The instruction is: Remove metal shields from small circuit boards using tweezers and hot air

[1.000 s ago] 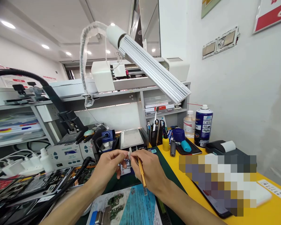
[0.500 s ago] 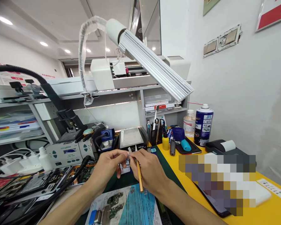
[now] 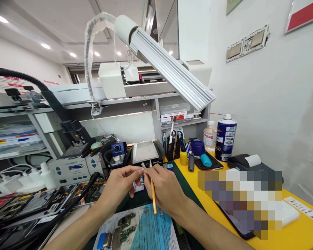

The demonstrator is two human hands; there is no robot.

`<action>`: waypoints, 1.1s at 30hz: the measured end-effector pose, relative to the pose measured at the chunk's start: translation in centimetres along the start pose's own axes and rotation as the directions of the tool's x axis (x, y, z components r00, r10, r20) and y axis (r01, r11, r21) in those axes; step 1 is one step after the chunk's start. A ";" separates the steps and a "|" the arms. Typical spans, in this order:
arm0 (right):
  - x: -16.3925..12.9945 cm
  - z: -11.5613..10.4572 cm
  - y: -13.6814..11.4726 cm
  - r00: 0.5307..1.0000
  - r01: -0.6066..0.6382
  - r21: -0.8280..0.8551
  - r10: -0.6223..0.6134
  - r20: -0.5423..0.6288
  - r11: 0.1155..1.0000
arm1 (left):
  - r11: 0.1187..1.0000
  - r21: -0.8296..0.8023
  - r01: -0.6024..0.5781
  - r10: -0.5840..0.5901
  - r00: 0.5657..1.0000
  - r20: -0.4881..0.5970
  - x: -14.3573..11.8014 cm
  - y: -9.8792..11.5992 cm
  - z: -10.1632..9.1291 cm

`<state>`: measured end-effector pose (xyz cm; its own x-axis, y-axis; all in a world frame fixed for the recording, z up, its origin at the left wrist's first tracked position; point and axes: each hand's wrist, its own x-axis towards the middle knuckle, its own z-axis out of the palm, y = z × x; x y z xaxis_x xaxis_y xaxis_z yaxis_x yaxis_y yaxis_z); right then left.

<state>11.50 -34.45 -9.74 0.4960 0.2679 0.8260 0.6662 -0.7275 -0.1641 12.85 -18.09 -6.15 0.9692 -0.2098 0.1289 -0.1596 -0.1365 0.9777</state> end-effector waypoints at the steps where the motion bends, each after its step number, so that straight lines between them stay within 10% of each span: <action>1: 0.0 0.0 0.0 1.000 0.010 -0.011 -0.010 0.000 1.000 | 1.000 0.002 0.001 -0.001 1.000 0.000 0.0 0.0 0.0; 33: 0.2 -0.5 -0.4 0.998 0.048 -0.084 -0.045 0.040 0.995 | 0.999 0.035 -0.025 0.024 1.000 0.007 -0.1 0.2 0.4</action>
<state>11.03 -34.42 -9.25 0.4872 0.3254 0.8104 0.6404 -0.7640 -0.0782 12.66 -18.44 -6.04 0.9637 -0.2198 0.1514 -0.1897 -0.1650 0.9679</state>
